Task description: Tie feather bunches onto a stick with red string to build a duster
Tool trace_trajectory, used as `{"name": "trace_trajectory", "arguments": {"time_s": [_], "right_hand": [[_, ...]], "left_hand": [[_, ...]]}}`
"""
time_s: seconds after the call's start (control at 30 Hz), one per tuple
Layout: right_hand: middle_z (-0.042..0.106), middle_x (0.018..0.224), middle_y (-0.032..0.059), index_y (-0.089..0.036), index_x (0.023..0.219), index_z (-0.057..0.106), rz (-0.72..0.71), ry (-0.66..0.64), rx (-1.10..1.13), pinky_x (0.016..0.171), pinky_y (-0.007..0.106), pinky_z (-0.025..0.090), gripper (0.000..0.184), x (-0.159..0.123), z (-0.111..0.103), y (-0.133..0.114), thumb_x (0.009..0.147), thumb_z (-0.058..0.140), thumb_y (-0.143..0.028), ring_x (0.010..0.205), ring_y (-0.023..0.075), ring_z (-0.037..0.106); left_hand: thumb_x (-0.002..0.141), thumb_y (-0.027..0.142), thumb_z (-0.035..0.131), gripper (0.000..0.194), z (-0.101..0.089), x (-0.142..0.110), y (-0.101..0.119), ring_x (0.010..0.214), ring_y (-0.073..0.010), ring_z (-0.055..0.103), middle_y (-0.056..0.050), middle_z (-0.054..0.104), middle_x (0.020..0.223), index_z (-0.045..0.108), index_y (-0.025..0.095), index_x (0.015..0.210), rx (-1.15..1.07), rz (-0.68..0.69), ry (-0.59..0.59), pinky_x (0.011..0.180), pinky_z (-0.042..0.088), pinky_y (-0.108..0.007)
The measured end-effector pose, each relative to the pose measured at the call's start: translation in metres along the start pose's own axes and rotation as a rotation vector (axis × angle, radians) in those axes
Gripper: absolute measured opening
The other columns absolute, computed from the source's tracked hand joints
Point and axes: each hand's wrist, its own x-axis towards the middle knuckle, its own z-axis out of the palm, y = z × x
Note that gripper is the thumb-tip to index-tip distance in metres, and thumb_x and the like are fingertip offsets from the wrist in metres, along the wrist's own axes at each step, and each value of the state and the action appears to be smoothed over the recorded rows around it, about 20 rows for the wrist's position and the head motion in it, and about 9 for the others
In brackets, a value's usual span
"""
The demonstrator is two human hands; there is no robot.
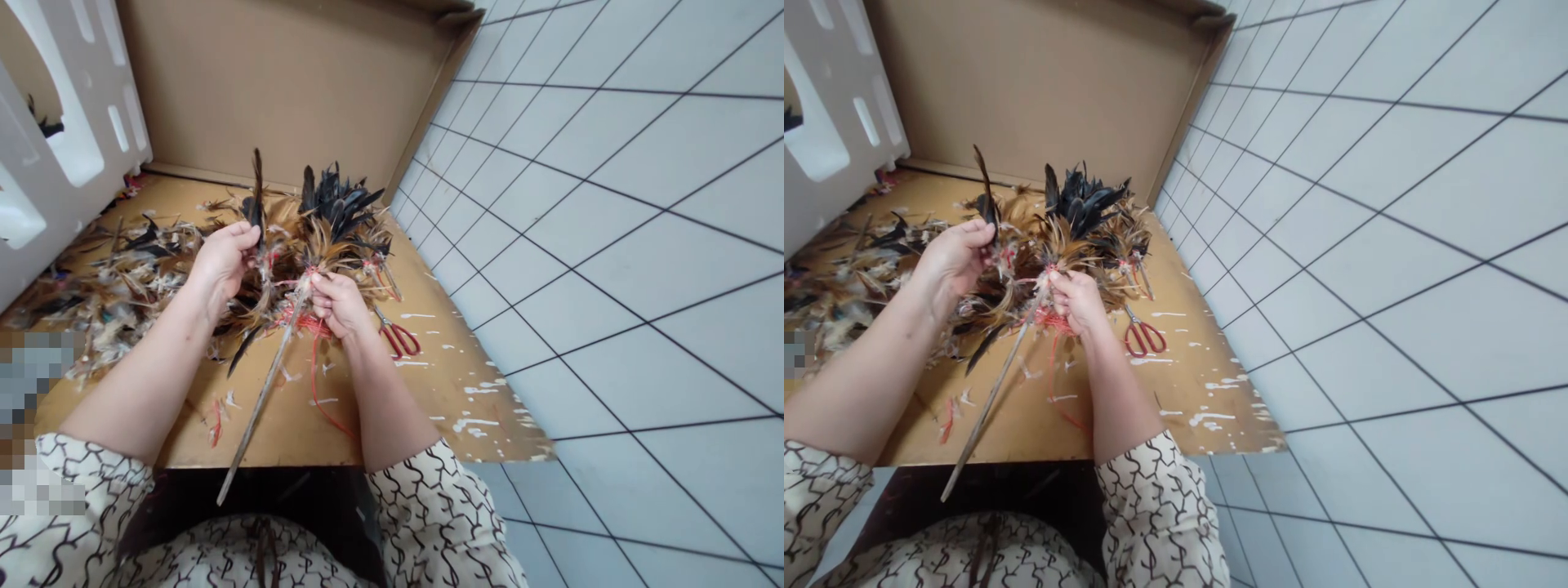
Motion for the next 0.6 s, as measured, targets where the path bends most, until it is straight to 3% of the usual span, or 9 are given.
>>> {"name": "trace_trajectory", "arguments": {"time_s": [0.17,0.3,0.43,0.6], "right_hand": [[0.024,0.041,-0.0122,-0.015,0.058,0.049,-0.001,-0.021,-0.001,0.033,0.013,0.01,0.028,-0.002,0.005,0.003,0.061,0.073,-0.03,0.036,-0.0003,0.015],[0.024,0.041,-0.0124,-0.015,0.059,0.05,-0.006,-0.038,-0.001,0.033,0.014,0.01,0.028,-0.001,0.004,0.003,0.062,0.073,-0.03,0.037,-0.0004,0.014],[0.027,0.042,-0.0121,-0.014,0.062,0.051,0.011,-0.045,-0.013,0.033,0.013,0.009,0.026,0.001,0.003,0.005,0.064,0.072,-0.03,0.036,-0.0007,0.014],[0.023,0.041,-0.0127,-0.016,0.059,0.046,0.014,-0.052,0.004,0.033,0.013,0.01,0.031,0.002,0.002,0.006,0.063,0.073,-0.029,0.036,-0.0008,0.014]], "left_hand": [[0.066,0.009,0.057,0.021,0.001,0.001,-0.003,0.036,-0.0046,0.035,0.006,0.038,0.045,0.04,0.017,0.056,-0.064,-0.064,-0.03,0.036,0.023,-0.016],[0.064,0.007,0.055,0.02,-0.012,0.011,-0.011,0.033,-0.0042,0.035,0.006,0.038,0.041,0.04,0.016,0.054,0.019,-0.106,0.05,0.033,0.023,-0.014],[0.054,-0.002,0.052,0.016,-0.02,0.015,-0.015,0.04,-0.0068,0.047,0.003,0.047,0.044,0.05,0.014,0.056,0.13,-0.163,0.107,0.042,0.04,-0.017],[0.051,0.002,0.06,0.022,-0.027,0.02,-0.023,0.052,-0.011,0.054,0.001,0.058,0.058,0.059,0.012,0.07,0.414,-0.065,0.083,0.06,0.049,-0.028]]}}
